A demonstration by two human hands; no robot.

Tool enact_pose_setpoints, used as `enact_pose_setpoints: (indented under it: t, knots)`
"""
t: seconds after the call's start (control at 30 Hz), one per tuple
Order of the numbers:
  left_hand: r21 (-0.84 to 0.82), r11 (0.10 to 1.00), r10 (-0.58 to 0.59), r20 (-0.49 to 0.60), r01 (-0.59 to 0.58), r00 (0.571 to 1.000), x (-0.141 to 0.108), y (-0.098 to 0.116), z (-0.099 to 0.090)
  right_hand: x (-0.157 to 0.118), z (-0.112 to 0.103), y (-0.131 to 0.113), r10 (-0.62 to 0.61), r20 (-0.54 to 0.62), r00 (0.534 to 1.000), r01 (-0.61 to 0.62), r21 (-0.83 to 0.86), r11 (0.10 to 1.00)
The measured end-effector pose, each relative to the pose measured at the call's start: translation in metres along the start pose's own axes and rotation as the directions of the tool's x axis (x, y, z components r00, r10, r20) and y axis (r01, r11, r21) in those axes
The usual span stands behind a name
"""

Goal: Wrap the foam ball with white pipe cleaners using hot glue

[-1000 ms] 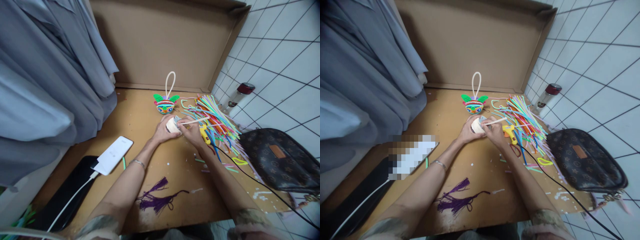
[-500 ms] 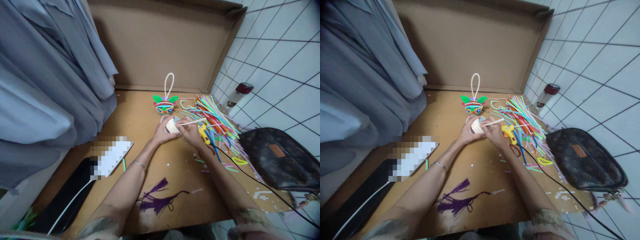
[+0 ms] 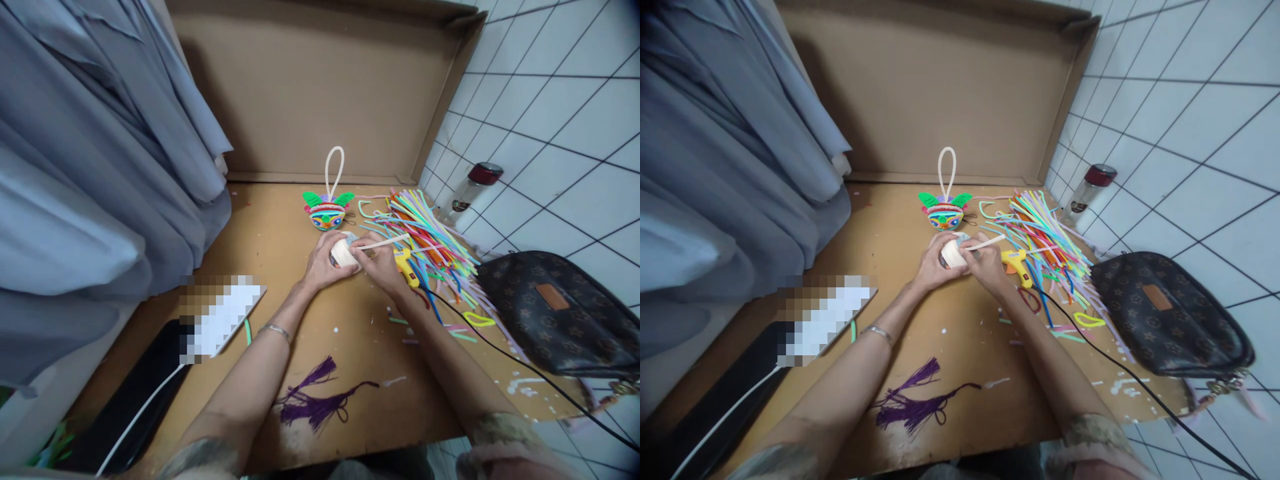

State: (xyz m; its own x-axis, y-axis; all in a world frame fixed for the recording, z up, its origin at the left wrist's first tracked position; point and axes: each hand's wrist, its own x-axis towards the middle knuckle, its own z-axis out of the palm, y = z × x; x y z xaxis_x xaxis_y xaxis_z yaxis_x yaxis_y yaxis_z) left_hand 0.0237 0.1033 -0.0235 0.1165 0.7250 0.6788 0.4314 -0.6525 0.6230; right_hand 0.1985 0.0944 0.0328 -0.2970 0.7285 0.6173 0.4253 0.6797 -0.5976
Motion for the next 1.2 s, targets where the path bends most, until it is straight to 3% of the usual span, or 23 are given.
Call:
enact_pose_setpoints:
  t: [0.43, 0.67, 0.93, 1.2]
  knots:
    - [0.017, 0.993, 0.116, -0.029, -0.116, 0.993, -0.004, -0.005, 0.002, 0.000, 0.001, -0.002, 0.022, -0.027, 0.999, -0.022, -0.002, 1.000]
    - [0.118, 0.991, 0.064, 0.055, -0.070, 0.996, -0.006, 0.002, 0.000, 0.000, 0.001, -0.004, 0.058, -0.030, 0.998, -0.058, 0.007, 0.998]
    - [0.288, 0.953, 0.090, 0.021, -0.092, 0.996, -0.007, 0.005, 0.002, -0.002, 0.006, 0.002, 0.045, -0.053, 0.998, -0.047, -0.032, 0.998]
    - [0.229, 0.971, 0.063, 0.018, -0.065, 0.998, -0.008, 0.009, 0.008, -0.004, 0.009, 0.000, 0.078, -0.063, 0.995, -0.080, -0.039, 0.996]
